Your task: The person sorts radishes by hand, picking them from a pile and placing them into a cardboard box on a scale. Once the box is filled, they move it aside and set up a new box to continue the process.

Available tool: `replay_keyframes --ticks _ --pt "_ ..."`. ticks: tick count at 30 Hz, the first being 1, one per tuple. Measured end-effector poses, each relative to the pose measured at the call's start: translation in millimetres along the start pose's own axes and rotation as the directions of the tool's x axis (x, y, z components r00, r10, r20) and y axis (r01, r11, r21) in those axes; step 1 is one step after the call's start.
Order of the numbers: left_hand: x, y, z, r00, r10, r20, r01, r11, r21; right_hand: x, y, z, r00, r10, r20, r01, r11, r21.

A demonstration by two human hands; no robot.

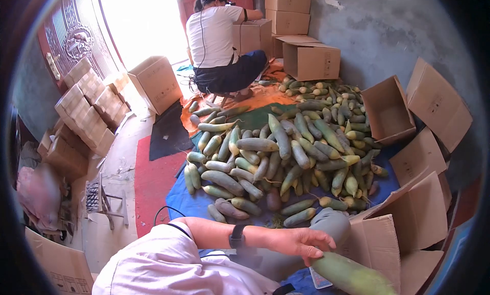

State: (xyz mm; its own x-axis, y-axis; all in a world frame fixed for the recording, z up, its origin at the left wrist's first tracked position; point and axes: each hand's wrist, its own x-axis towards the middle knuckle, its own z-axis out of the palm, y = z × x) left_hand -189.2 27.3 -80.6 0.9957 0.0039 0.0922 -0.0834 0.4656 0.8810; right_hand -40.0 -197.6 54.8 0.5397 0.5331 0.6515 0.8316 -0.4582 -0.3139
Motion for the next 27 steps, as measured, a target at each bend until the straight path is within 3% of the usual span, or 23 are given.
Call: replay_keyframes --ticks 4,7,9,13,15,17,18,19,21,22,24,25,27 --pt "-3.9 -2.0 -16.4 0.997 -0.001 -0.071 -0.001 1.0 -0.029 38.6 39.7 -19.6 0.976 -0.146 -0.164 0.104 0.965 -0.239" --pt "-13.5 -7.5 -31.5 0.959 0.125 -0.256 -0.09 0.986 0.143 71.0 61.4 -35.5 0.92 -0.283 -0.272 0.173 0.914 -0.367" --pt "-22.7 -12.4 -44.6 0.943 0.11 -0.315 -0.058 0.984 0.168 81.5 94.5 -45.2 0.889 -0.237 -0.392 -0.025 0.83 -0.557" --pt "-37.8 -27.3 -70.6 0.87 0.053 -0.49 0.036 0.985 0.171 90.4 143.8 -37.5 0.871 -0.262 -0.415 -0.042 0.802 -0.596" --pt "-43.4 -38.3 -84.9 0.824 0.016 -0.567 0.126 0.969 0.211 86.6 191.9 -22.2 0.935 -0.301 -0.189 0.037 0.611 -0.791" --pt "-50.5 -47.3 -96.1 0.788 0.001 -0.616 0.167 0.962 0.216 74.0 218.1 6.3 0.995 -0.038 -0.094 -0.032 0.76 -0.649" --pt "-54.0 -53.3 -101.4 0.765 -0.015 -0.644 0.198 0.957 0.213 68.2 241.2 16.4 1.0 0.002 -0.004 -0.004 0.763 -0.647" --pt "-58.0 -58.9 -108.9 0.743 -0.026 -0.669 0.268 0.927 0.262 65.1 218.9 24.6 0.99 0.112 0.083 -0.048 0.834 -0.55" --pt "-66.9 -86.0 -129.5 0.699 0.032 -0.715 0.316 0.882 0.349 52.7 357.7 51.8 0.973 0.072 0.218 0.022 0.915 -0.402" --pt "-74.3 -84.0 -130.9 0.67 0.035 -0.742 0.375 0.847 0.378 46.2 347.6 53.6 0.97 0.083 0.228 0.021 0.907 -0.421" --pt "-86.9 -97.9 -146.2 0.61 0.006 -0.792 0.461 0.811 0.361 44.5 302.5 56.7 0.834 0.396 0.385 -0.277 0.903 -0.328" --pt "-94.5 -109.1 -154.2 0.57 0.015 -0.821 0.485 0.8 0.352 40.7 302.8 58.8 0.824 0.415 0.387 -0.28 0.891 -0.358" --pt "-108.9 -125.8 -168.4 0.477 0.017 -0.879 0.572 0.753 0.325 31.6 306.7 61.6 0.682 0.524 0.51 -0.513 0.84 -0.178"
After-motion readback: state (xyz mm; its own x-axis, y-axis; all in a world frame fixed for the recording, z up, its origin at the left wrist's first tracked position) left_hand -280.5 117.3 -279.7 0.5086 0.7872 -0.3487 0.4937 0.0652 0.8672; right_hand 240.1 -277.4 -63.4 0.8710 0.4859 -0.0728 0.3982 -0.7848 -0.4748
